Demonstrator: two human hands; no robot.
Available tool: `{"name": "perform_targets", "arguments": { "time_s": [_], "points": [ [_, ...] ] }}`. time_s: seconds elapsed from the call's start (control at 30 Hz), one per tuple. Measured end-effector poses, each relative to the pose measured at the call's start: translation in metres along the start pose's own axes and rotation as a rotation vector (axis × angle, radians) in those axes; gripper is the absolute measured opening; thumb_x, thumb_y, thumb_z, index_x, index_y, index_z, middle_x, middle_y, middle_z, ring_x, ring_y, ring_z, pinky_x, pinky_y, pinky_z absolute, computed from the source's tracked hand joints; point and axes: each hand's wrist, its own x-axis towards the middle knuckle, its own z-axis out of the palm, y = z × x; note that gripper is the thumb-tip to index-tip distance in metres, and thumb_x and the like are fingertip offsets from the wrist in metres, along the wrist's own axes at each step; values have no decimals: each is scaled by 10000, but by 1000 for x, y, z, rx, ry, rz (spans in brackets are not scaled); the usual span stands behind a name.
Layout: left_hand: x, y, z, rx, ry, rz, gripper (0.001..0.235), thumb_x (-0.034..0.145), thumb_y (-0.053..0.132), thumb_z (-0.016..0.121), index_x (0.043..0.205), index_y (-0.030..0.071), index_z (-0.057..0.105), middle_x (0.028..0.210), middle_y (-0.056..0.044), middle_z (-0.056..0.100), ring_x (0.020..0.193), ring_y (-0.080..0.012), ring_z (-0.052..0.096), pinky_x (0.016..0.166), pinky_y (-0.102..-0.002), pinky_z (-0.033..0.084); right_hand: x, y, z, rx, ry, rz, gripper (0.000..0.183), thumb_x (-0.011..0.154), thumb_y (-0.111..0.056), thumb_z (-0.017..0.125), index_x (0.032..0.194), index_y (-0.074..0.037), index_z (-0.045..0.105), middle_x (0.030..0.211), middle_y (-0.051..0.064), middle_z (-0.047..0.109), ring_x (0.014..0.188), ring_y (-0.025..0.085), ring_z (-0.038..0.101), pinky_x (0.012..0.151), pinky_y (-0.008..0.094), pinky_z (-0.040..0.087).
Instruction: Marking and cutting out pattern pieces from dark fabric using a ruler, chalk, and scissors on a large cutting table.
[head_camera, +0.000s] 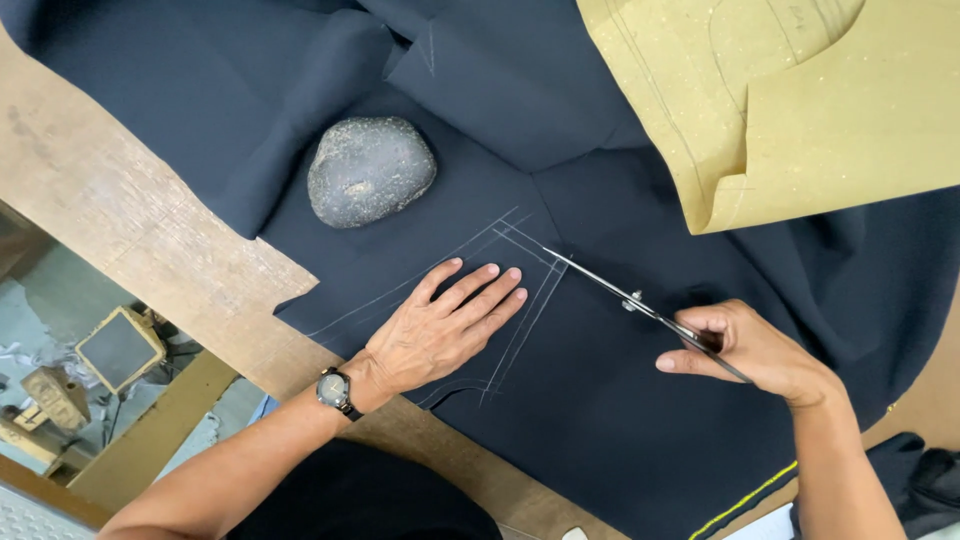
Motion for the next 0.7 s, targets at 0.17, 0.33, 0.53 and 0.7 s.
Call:
{"name": "perform_targets", "arguments": {
  "time_s": [0.17, 0.33, 0.53, 0.7],
  "points": [
    [-1, -1, -1, 20, 0, 0, 556, 1070, 236, 659, 1606, 154, 536, 1668, -64, 512, 1480, -246, 560, 1207, -496, 468, 2, -4, 1, -5, 1, 9, 741, 898, -187, 978, 710, -163, 263, 705, -54, 216, 632, 96, 206, 563, 313, 182],
    [-1, -2, -1, 28, -5, 5, 532, 1089, 253, 628, 1604, 157, 537, 1665, -64, 514, 1471, -246, 564, 1205, -493, 467, 3, 3, 0, -1, -3, -17, 760, 888, -190, 970, 731, -163, 227, 715, -52, 194, 640, 106, 188, 567, 319, 172],
    [-2, -2, -1, 29, -22, 7, 553, 1088, 262, 616, 1620, 151, 511, 1676, -72, 498, 1485, -252, 549, 1217, -501, 456, 6, 14, -2, -14, 3, -15, 774, 862, -209, 995, 731, -164, 234, 718, -56, 203, 650, 97, 190, 567, 325, 172],
    [-2, -3, 0, 10, -4, -4, 519, 1117, 276, 600, 1616, 157, 518, 1673, -60, 502, 1494, -241, 542, 1223, -489, 448, 8, 30, -1, 18, -13, -29, 773, 825, -188, 1022, 724, -160, 256, 704, -51, 221, 651, 96, 200, 549, 331, 181]
  ]
}}
